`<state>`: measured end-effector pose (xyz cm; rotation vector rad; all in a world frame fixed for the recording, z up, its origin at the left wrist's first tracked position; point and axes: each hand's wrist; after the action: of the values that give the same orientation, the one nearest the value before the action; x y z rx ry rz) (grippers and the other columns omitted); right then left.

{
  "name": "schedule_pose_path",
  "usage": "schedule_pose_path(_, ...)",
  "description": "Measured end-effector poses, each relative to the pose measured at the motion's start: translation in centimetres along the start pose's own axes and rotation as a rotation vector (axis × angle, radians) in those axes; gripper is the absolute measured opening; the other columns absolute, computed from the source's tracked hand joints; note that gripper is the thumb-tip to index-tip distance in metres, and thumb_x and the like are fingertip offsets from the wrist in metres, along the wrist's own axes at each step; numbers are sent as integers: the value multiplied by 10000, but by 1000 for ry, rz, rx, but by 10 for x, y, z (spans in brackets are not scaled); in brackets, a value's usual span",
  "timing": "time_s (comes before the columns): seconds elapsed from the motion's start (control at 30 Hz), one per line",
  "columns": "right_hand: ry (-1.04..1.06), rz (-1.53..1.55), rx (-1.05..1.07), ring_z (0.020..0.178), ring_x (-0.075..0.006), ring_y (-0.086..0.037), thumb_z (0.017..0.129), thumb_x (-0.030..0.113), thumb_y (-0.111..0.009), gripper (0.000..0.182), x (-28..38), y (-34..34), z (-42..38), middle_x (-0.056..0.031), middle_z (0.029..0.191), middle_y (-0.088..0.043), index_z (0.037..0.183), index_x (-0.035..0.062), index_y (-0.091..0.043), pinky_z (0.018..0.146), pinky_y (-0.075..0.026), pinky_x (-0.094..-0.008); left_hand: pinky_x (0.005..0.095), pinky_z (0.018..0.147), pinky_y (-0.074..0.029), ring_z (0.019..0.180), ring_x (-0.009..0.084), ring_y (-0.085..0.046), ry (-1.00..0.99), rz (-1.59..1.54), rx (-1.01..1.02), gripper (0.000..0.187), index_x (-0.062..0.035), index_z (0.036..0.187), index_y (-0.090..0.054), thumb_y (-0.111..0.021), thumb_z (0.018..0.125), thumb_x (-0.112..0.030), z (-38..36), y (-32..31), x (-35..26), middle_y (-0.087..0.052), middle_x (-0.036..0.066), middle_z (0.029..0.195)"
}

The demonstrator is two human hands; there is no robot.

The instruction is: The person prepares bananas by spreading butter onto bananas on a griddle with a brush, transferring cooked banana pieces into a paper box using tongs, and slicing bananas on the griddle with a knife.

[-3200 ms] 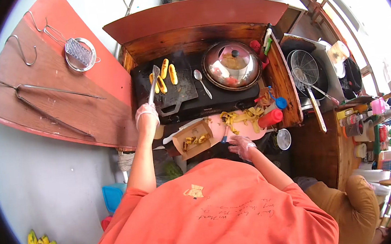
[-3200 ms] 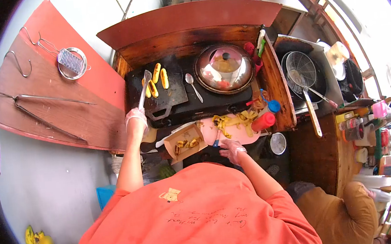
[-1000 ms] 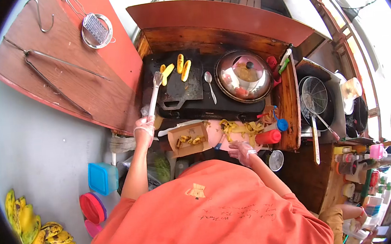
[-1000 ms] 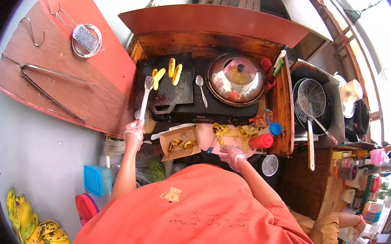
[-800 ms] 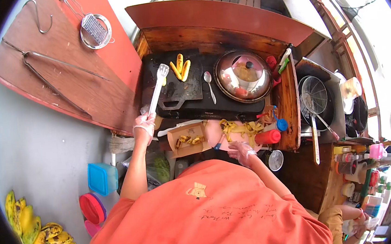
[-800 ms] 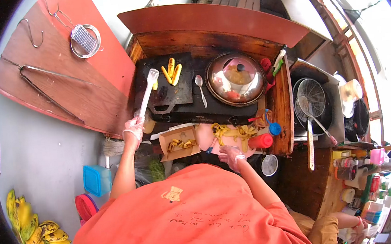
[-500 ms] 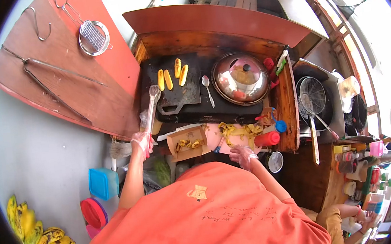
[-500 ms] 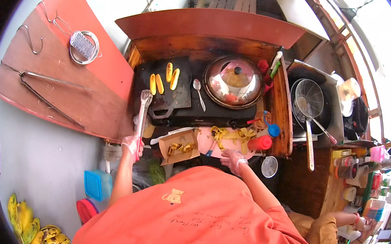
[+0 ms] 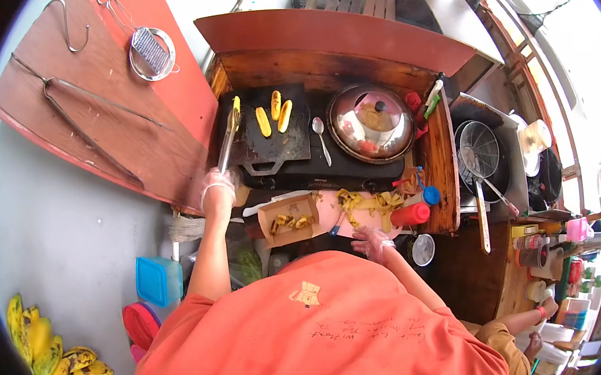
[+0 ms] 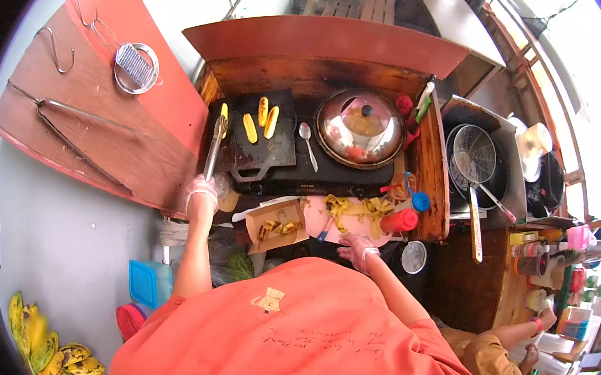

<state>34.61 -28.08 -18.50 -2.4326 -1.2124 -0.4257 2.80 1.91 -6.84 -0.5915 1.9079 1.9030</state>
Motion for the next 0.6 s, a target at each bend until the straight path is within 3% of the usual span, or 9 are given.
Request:
schedule_pose_path(0.07, 3, 27, -12, 1189, -366, -573, 995, 319, -540, 531, -1, 1, 0, -178, 1441, -520, 1409, -1, -449, 1016, -463, -453, 478, 746, -548, 869, 400, -694, -71, 334, -54, 222, -23, 982, -699, -671, 892, -224, -10, 27, -20, -709, 217, 897)
schedule_pose_path(0.17, 19, 47, -18, 1154, -387, -594, 966, 273, -602, 520, -2, 2, 2, -213, 1409, -533, 1363, -34, -469, 953, -505, -452, 481, 780, -547, 907, 392, -692, -52, 345, 41, 237, -36, 1009, -690, -678, 887, -240, -24, 40, -33, -714, 210, 947)
schedule_pose_path(0.23, 29, 40, -11, 1150, -389, -595, 964, 279, -603, 530, -4, 5, 8, -215, 1410, -531, 1368, -35, -466, 957, -503, -457, 481, 793, -547, 920, 398, -688, 42, 78, 0, 251, -32, 1012, -677, -675, 895, -254, -37, 42, -28, -714, 211, 958)
schedule_pose_path(0.3, 2, 50, 14, 1149, -390, -595, 966, 284, -599, 536, -3, 7, 14, -214, 1414, -530, 1373, -38, -464, 966, -499, -462, 479, 839, -536, 961, 410, -674, -16, 405, 48, 269, -4, 975, -664, -654, 912, -265, -52, 53, -25, -711, 216, 970)
schedule_pose_path(0.33, 5, 51, 14, 1149, -390, -595, 966, 284, -599, 536, -2, 7, 12, -214, 1414, -530, 1373, -38, -464, 966, -499, -462, 461, 632, -556, 745, 351, -698, -154, 407, 34, 300, -9, 931, -656, -649, 937, -310, -52, 39, 6, -707, 188, 836)
schedule_pose_path(0.37, 7, 36, 10, 1183, -362, -575, 993, 321, -539, 515, 0, 4, 6, -172, 1441, -520, 1393, 6, -462, 1008, -471, -458, 461, 632, -556, 745, 351, -698, -156, 407, 34, 300, -9, 931, -656, -649, 937, -310, -55, 30, 25, -707, 188, 836)
schedule_pose_path(0.43, 8, 21, 5, 1217, -333, -555, 1021, 358, -480, 500, -1, 4, 4, -130, 1468, -510, 1414, 50, -460, 1051, -443, -454, 342, 341, -382, 404, 156, -518, 339, -462, 411, 316, -50, 947, -659, -673, 946, -365, -63, 28, 35, -605, 66, 627)
schedule_pose_path(0.47, 16, 45, -3, 1192, -360, -573, 998, 320, -531, 517, -2, 5, 4, -171, 1452, -512, 1398, 0, -460, 1005, -476, -453, 334, 311, -364, 383, 150, -503, 447, -585, 469, 329, -60, 935, -649, -683, 938, -387, -66, 24, 37, -605, 69, 630)
schedule_pose_path(0.6, 21, 52, 10, 1178, -395, -588, 979, 285, -573, 543, -3, 6, 7, -210, 1443, -510, 1389, -49, -453, 947, -516, -451, 307, 313, -374, 410, 156, -519, 489, -1099, 586, 352, -77, 830, -609, -685, 935, -405, -47, -12, 31, -577, 57, 608)
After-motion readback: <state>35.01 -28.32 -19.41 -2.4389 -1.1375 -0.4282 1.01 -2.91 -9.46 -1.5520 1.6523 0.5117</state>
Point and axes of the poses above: each hand's wrist, its own z-axis towards the middle knuckle, its own y-axis out of the back of the hand, x = y × z
